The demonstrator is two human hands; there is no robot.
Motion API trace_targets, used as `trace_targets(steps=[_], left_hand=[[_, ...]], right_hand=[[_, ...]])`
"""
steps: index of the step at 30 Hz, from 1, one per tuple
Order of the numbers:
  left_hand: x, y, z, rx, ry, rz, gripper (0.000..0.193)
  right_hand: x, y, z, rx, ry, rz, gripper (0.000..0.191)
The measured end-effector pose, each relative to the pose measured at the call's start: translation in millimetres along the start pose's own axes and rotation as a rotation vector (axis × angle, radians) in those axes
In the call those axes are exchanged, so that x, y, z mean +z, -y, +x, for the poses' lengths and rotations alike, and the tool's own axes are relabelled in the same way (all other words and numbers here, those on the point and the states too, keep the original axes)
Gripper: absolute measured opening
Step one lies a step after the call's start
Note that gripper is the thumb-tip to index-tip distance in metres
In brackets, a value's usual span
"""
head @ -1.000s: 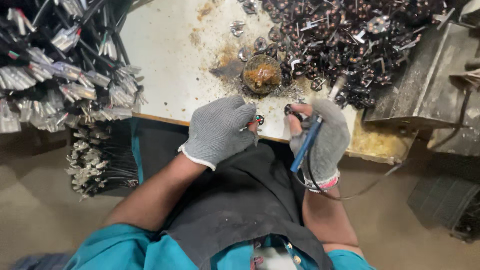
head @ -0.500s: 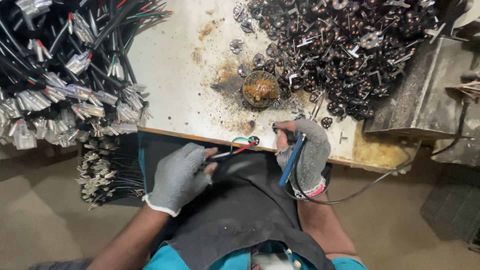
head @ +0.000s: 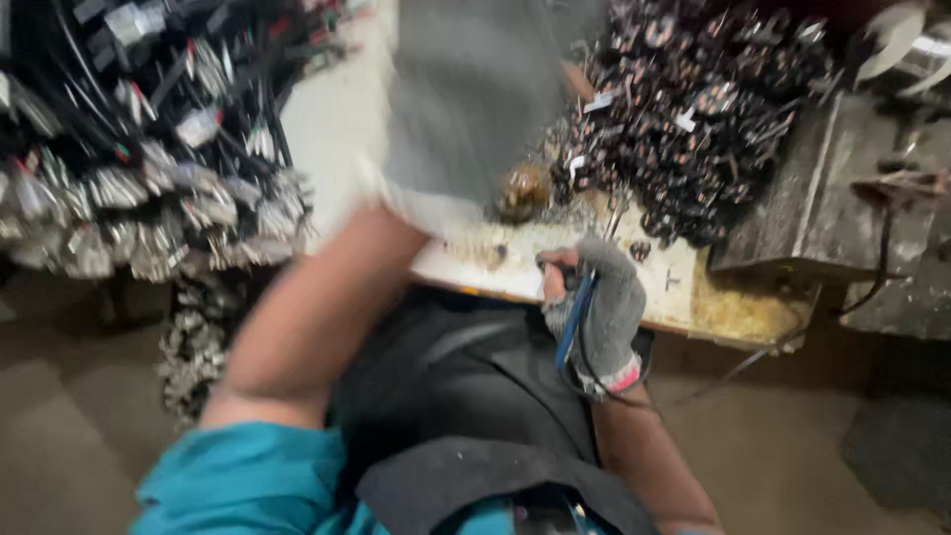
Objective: The person solders wires onto small electrical components at a workbench. They hold a component and wire in one hand, dip the wire ends into a flux container, and use a soldering iron to solder the connections, placing finished components on the table with a pile of completed parts.
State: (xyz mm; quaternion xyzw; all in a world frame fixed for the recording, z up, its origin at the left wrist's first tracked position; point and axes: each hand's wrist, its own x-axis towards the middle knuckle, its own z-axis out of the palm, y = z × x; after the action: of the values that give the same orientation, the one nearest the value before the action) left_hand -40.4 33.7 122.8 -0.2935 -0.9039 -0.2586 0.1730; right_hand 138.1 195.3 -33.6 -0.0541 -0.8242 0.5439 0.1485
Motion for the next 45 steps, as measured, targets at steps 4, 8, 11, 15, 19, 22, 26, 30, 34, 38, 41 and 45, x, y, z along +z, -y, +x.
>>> trace_targets(steps=[4, 8, 11, 15, 19, 22, 26, 30, 34, 38, 41, 45], left_hand=[[28, -42, -86, 0.233, 0.086, -0.557, 0.013], [33, -8, -145, 0.296, 0.133, -0.495, 0.03], [7, 33, -147, 0.125, -0.043, -0.311, 0.025], [-42, 69, -121, -0.132, -0.13, 0.353, 0.015], [-67, 108, -100, -0.056, -0.044, 0.629, 0.015], [-54, 133, -93, -0.081, 0.036, 0.768, 0.022], [-45, 134, -82, -0.064, 0.021, 0.82, 0.023], [-69, 95, -79, -0.047, 0.02, 0.658, 0.016], [-69, 46, -109, -0.12, 0.129, 0.03, 0.018], [-25, 23, -156, 0.012, 0.232, -0.412, 0.022], [-3, 20, -184, -0.019, 0.308, -0.477, 0.027], [-2, 31, -198, -0.091, 0.88, -0.446, 0.028]], right_hand=[[-14, 25, 23, -0.245, 0.089, -0.265, 0.039], [-21, 55, 43, -0.2, 0.276, -0.544, 0.036], [-2, 62, 43, -0.258, 0.253, -0.712, 0.023], [4, 54, 39, -0.463, 0.396, -0.689, 0.009], [-10, 48, 39, -0.626, 0.394, -0.553, 0.016], [-12, 46, 43, -0.612, 0.283, -0.614, 0.016], [6, 45, 39, -0.44, 0.108, -0.537, 0.019], [3, 51, 29, -0.313, 0.013, -0.412, 0.022], [-13, 60, 14, 0.001, -0.047, -0.002, 0.027], [-18, 56, -2, 0.141, -0.335, 0.433, 0.041], [-30, 49, -15, 0.167, -0.277, 0.385, 0.019], [-36, 45, -33, 0.281, 0.016, 0.253, 0.01]])
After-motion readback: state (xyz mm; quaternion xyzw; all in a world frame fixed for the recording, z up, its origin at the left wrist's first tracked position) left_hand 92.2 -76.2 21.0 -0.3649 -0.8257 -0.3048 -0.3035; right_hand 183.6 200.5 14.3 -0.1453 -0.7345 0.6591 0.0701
